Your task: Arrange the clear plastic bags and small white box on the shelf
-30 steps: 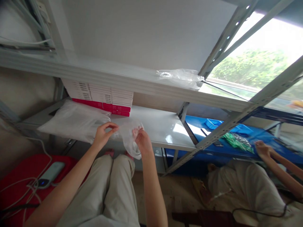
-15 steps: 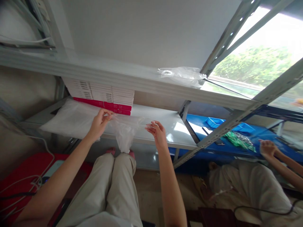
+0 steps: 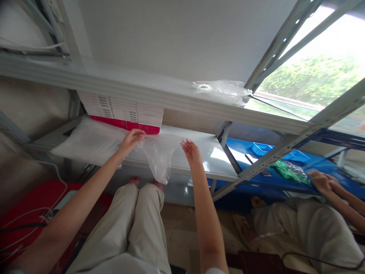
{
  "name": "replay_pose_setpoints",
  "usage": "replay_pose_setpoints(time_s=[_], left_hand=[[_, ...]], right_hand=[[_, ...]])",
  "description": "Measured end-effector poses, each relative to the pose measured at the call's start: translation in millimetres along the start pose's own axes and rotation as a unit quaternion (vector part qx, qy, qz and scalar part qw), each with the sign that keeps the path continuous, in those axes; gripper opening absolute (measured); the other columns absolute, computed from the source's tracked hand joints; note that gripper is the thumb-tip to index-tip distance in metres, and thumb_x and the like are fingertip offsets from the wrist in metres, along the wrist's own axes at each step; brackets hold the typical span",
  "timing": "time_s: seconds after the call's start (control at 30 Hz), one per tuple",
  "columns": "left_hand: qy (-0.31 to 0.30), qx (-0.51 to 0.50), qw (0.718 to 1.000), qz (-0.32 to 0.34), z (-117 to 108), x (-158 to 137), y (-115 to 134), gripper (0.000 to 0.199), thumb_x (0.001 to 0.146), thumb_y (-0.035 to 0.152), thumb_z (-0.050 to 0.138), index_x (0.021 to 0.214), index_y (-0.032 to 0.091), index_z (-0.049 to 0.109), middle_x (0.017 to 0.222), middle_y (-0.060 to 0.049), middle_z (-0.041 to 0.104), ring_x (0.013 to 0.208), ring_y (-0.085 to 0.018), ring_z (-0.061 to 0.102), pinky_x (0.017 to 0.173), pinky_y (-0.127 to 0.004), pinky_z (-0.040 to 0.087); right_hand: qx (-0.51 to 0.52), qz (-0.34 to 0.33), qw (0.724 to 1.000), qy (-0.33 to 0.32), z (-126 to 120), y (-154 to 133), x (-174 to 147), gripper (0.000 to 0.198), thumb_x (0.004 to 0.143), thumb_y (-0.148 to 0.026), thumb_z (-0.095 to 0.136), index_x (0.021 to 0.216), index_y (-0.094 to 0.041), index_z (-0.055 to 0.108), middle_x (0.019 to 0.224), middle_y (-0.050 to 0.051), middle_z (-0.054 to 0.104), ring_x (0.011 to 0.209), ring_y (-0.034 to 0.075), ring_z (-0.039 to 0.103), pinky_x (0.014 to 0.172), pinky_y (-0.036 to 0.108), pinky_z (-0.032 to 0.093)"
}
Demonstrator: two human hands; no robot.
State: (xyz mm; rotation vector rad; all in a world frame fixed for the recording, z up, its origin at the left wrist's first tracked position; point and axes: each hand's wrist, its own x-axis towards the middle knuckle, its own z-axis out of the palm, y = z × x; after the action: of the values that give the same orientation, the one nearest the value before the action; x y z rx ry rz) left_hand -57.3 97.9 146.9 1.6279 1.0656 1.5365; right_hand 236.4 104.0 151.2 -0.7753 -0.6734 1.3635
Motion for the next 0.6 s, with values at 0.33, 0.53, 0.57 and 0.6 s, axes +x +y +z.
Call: replay_pose_setpoints(time_s=[0.33,0.53,0.57,0.6], left_hand=[[-0.111,0.072,0.985,-0.107,-4.2,-15.5,-78.5,0.062,0.060,0.039,0.076,0.115,0.019,0.057,0.110,-0.009,0.063,0.094,-0.023,0.060,0.085,-0.037,0.046],[-0.042,0.125,0.987,-0.087,12.8,-7.5,-64.3,0.030,0.062,0.041,0.073,0.075,0.018,0.060,0.063,0.002,0.057,0.061,-0.015,0.051,0.061,-0.026,0.041],[-0.031,0.141,0.986,-0.080,14.2,-5.7,-61.6,0.029,0.063,0.043,0.072,0.069,0.019,0.057,0.058,0.003,0.052,0.058,-0.014,0.049,0.059,-0.026,0.038],[-0.023,0.157,0.985,-0.071,15.4,-4.1,-59.2,0.032,0.065,0.045,0.071,0.063,0.019,0.052,0.054,0.004,0.048,0.055,-0.013,0.046,0.057,-0.025,0.036]], right_hand=[[-0.073,0.038,0.996,-0.026,-21.3,19.1,52.7,0.011,0.073,-0.028,0.064,0.084,-0.025,0.062,0.096,0.002,0.071,0.089,0.017,0.068,0.085,0.036,0.055],[-0.119,0.036,0.988,-0.088,-24.5,27.8,15.0,0.039,0.078,-0.058,0.055,0.107,-0.032,0.057,0.129,0.005,0.059,0.114,0.023,0.059,0.089,0.044,0.049],[-0.152,0.031,0.984,-0.087,-22.7,33.6,4.6,0.044,0.077,-0.058,0.057,0.112,-0.033,0.055,0.131,0.005,0.057,0.115,0.023,0.058,0.089,0.043,0.049],[-0.189,0.028,0.977,-0.093,-20.1,40.6,-5.5,0.049,0.075,-0.056,0.061,0.117,-0.033,0.054,0.132,0.006,0.057,0.115,0.023,0.058,0.089,0.042,0.049]])
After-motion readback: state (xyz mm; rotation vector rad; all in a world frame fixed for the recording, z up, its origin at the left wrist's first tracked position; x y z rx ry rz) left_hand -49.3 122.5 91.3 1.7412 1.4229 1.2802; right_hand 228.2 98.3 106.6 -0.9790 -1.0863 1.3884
